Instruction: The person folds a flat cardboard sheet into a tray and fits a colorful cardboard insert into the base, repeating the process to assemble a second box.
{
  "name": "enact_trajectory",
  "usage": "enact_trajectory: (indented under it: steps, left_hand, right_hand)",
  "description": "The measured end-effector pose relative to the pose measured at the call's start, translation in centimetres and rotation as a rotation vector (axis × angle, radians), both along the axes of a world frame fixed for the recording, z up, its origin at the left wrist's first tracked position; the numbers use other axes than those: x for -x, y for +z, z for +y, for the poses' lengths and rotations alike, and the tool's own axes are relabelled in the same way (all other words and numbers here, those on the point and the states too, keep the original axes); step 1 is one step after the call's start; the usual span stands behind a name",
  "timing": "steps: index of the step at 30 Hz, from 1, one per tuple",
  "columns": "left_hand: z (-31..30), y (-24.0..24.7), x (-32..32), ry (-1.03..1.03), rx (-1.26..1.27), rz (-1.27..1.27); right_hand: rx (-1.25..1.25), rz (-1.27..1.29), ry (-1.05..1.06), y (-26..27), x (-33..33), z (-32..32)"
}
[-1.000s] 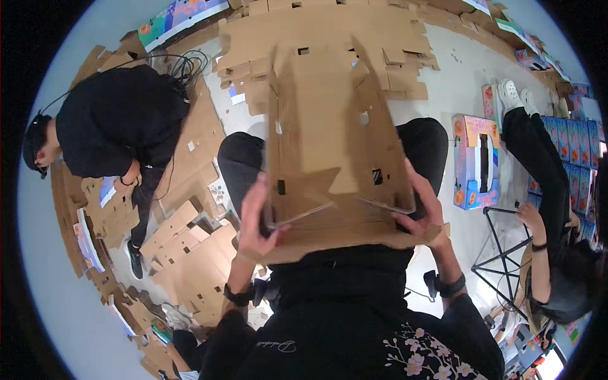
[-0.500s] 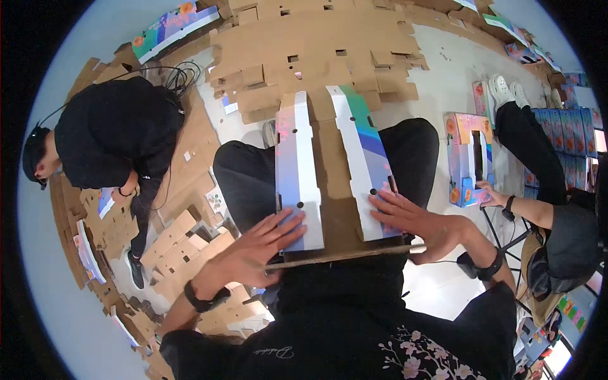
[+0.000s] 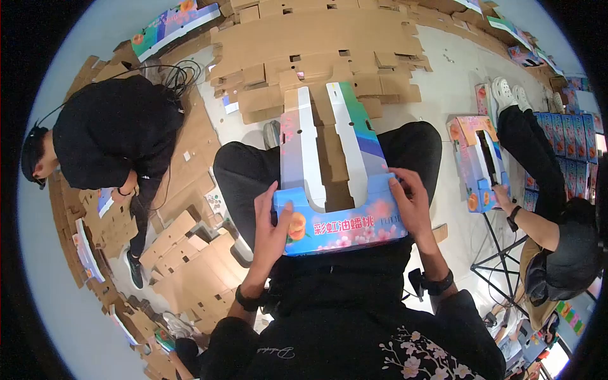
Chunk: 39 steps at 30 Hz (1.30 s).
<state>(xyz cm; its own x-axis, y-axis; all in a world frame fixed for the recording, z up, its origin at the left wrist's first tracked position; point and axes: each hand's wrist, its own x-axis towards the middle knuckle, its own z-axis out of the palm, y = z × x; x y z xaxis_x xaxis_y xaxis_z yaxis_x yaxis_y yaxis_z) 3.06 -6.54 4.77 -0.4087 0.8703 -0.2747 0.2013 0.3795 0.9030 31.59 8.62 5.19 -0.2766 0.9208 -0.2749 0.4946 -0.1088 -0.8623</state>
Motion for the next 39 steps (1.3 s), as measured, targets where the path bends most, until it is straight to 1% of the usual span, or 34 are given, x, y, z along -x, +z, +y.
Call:
enact_trajectory:
  steps: [1,3,6,7,9,10,13,16,19,22,25,28,31,33,34,36,37,39]
  left_hand:
    - [0.0,-0.2,0.1,-0.031,0.020,0.059]
    - [-0.3,-0.7,0.2,-0.087,0.066,0.177]
    - [-0.7,-0.4,-0.5,0.069,0.059,-0.184]
    - [-0.5,0.0,-0.7,0.069,0.040,-0.236]
    - [-0.4,0.9,-1.0,0.068,0.002,-0.339]
    - [-0.3,0.9,-1.1,0.067,-0.022,-0.316]
    - [0.0,0.9,-1.1,0.047,-0.066,-0.276]
    - [0.6,0.8,-0.6,0.020,-0.075,-0.289]
    - [0.6,0.0,-0.5,0.020,-0.089,-0.329]
    - [0.7,-0.4,-0.4,0.030,-0.097,-0.369]
    - [1.1,-0.4,-0.4,0.044,-0.085,-0.396]
    - [1.2,-1.2,-0.5,0.063,-0.080,-0.453]
    - [1.4,-1.8,-0.5,0.071,-0.073,-0.549]
    - [1.8,-2.1,-0.7,0.096,-0.086,-0.615]
    - [1.7,-2.2,-1.0,0.187,-0.023,-0.611]
    - [1.8,-2.6,-1.5,0.365,0.098,-0.596]
    - [1.8,-2.7,-1.3,0.304,0.093,-0.676]
    - [0.8,-2.8,-0.5,0.182,0.084,-0.827]
  right_hand:
    - [0.003,-0.069,0.057,-0.3,-0.2,0.2]
    - [-0.036,-0.044,0.021,-0.6,-0.1,-0.1]
    - [-0.050,-0.013,-0.006,0.0,0.1,-0.9]
    - [-0.049,-0.002,-0.008,0.2,0.1,-0.9]
    - [-0.186,-0.010,0.057,-0.3,-0.1,-0.8]
    - [-0.256,-0.012,0.090,-0.4,-0.2,-0.6]
    - [-0.155,0.033,0.057,0.0,0.0,-0.6]
    - [0.034,0.085,-0.003,0.0,0.0,-0.5]
    - [0.036,0.153,0.013,-0.4,0.1,-0.3]
    - [0.068,0.163,-0.004,-0.5,0.2,-0.4]
    - [0.183,0.127,-0.044,-0.6,0.4,-0.3]
    - [-0.073,0.191,-0.005,-1.6,0.9,0.1]
    - [0.263,0.278,0.000,-4.3,-0.3,0.5]
    - [0.313,0.372,-0.104,-5.0,0.0,0.5]
    - [0.345,0.418,-0.157,-5.1,0.2,0.2]
    - [0.578,0.351,-0.130,-4.1,0.2,0.4]
    - [0.689,0.317,-0.117,-3.3,0.3,0.8]
    - [0.644,0.379,-0.096,-1.8,0.4,0.4]
